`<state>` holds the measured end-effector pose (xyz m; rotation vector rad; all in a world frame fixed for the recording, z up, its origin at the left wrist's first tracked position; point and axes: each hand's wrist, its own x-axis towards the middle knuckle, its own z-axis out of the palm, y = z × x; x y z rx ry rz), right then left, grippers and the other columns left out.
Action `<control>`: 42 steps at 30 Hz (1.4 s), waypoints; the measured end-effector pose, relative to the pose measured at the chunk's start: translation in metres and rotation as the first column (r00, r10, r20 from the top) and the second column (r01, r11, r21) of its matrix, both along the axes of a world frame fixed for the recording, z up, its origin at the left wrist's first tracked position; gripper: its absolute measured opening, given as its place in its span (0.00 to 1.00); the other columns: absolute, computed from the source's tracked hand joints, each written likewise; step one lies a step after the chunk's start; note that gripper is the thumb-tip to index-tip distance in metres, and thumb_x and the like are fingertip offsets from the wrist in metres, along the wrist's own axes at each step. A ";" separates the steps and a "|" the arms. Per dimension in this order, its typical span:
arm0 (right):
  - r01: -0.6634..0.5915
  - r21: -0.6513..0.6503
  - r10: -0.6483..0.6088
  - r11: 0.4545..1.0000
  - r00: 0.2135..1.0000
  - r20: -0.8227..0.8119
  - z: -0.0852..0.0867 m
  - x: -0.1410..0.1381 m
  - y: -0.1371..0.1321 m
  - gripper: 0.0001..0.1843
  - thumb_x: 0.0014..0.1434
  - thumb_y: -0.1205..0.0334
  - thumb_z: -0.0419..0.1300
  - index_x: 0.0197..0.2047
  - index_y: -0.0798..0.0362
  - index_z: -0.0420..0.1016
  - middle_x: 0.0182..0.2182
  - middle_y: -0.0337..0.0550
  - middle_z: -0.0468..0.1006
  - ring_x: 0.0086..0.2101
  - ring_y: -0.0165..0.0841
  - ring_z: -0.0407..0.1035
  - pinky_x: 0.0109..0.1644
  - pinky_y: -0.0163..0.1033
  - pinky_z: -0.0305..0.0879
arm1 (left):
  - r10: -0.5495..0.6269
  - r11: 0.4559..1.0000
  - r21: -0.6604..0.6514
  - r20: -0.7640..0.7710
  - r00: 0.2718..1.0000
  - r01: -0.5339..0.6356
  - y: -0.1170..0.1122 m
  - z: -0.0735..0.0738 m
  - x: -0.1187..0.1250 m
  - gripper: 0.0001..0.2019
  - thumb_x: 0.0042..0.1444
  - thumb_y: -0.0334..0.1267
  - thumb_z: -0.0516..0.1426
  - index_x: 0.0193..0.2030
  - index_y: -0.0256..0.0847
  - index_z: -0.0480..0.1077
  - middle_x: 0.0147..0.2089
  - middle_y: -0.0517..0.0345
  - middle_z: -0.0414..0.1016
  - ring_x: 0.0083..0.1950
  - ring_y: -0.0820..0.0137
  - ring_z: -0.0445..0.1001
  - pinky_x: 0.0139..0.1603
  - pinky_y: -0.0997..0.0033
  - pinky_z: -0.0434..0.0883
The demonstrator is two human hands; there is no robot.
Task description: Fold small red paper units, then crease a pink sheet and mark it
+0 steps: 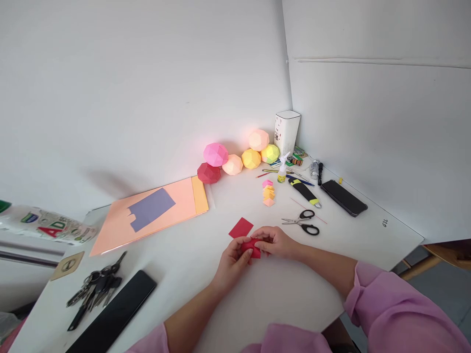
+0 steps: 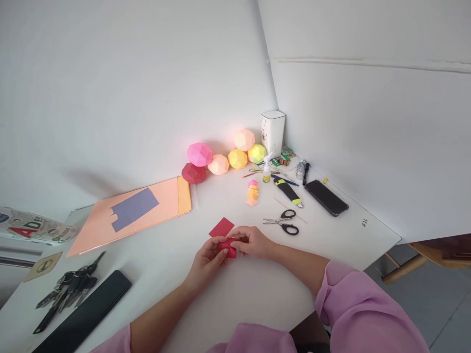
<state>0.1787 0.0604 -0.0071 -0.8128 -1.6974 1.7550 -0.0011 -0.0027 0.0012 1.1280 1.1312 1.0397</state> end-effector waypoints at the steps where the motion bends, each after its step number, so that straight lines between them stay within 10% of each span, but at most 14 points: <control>1: 0.001 0.006 -0.001 1.000 1.000 0.004 0.000 0.000 0.000 0.17 0.56 0.53 0.61 0.45 0.56 0.72 0.25 0.36 0.72 0.22 0.25 0.65 0.28 0.34 0.65 | 0.000 1.000 -0.005 -0.003 1.000 0.000 0.000 0.000 0.000 0.16 0.53 0.47 0.59 0.44 0.42 0.65 0.36 0.57 0.75 0.32 0.71 0.73 0.32 0.70 0.71; 42: 0.021 -0.034 -0.021 0.999 1.000 -0.012 0.003 -0.001 0.001 0.14 0.53 0.55 0.63 0.38 0.56 0.74 0.23 0.36 0.73 0.22 0.25 0.66 0.28 0.34 0.66 | 0.057 0.998 -0.028 -0.021 0.998 -0.058 0.000 -0.004 0.000 0.16 0.50 0.47 0.61 0.43 0.42 0.70 0.32 0.58 0.76 0.28 0.71 0.72 0.31 0.68 0.72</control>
